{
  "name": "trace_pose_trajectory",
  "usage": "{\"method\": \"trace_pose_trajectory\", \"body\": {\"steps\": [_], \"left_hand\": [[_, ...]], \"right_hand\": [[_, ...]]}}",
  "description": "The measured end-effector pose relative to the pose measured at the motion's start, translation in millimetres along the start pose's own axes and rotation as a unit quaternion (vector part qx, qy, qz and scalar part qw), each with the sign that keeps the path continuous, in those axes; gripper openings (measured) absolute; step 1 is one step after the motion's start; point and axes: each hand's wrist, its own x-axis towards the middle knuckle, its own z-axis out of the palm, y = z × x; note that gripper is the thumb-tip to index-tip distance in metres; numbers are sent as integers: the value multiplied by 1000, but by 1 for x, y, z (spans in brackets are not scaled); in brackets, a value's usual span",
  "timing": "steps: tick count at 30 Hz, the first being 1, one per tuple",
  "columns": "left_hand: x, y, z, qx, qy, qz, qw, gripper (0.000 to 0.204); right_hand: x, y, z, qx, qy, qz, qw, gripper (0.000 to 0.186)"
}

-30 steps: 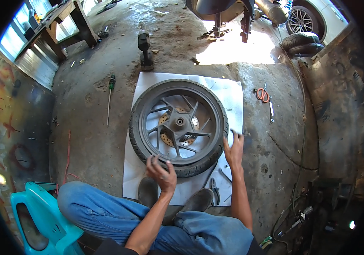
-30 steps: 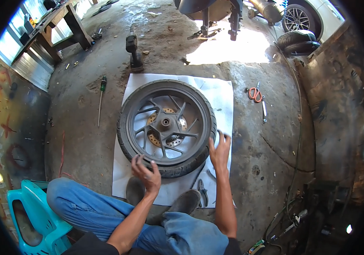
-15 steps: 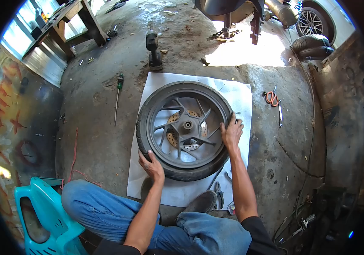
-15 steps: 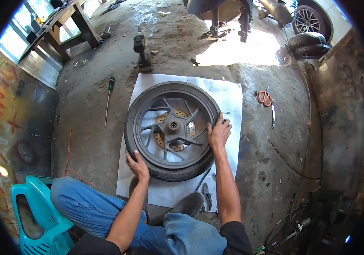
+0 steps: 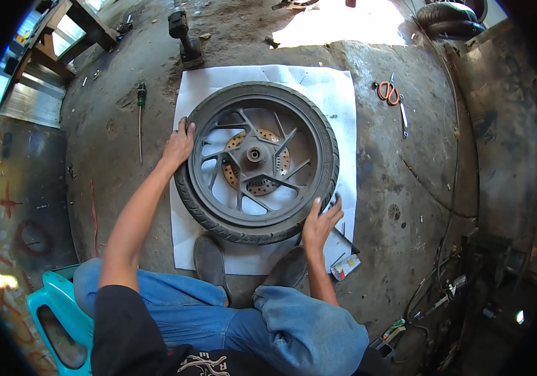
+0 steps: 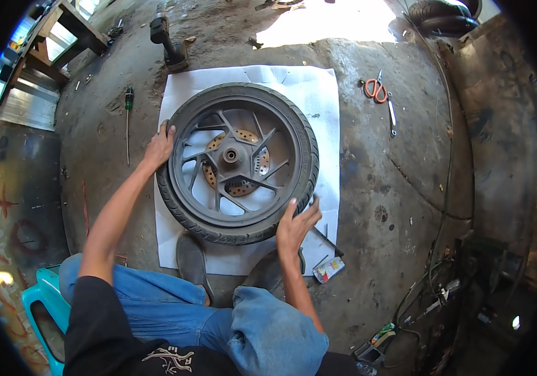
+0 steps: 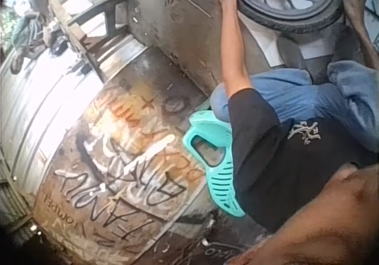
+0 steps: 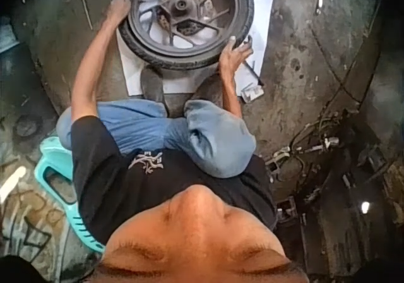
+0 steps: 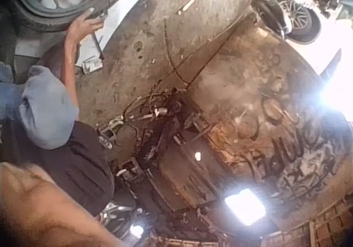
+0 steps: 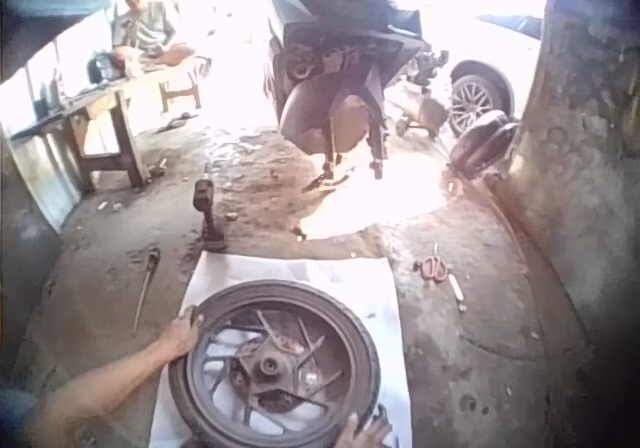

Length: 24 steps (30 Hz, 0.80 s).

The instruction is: Repairing a motorcycle tire by prying the tire from the rim with a lever.

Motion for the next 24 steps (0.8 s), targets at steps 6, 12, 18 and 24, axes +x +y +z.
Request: {"method": "trace_pose_trajectory", "body": {"steps": [6, 12, 18, 24], "left_hand": [[-32, -20, -3, 7, -84, -40, 996, 81], [-24, -31, -5, -15, -78, -57, 995, 79], [55, -7, -26, 11, -45, 9, 999, 78], [39, -2, 3, -74, 36, -26, 996, 72]], "right_hand": [[83, 2, 23, -19, 13, 41, 999, 65], [81, -13, 31, -93, 17, 72, 993, 64], [64, -21, 72, -18, 80, 101, 991, 68], [99, -11, 57, -52, 56, 96, 992, 60]]}}
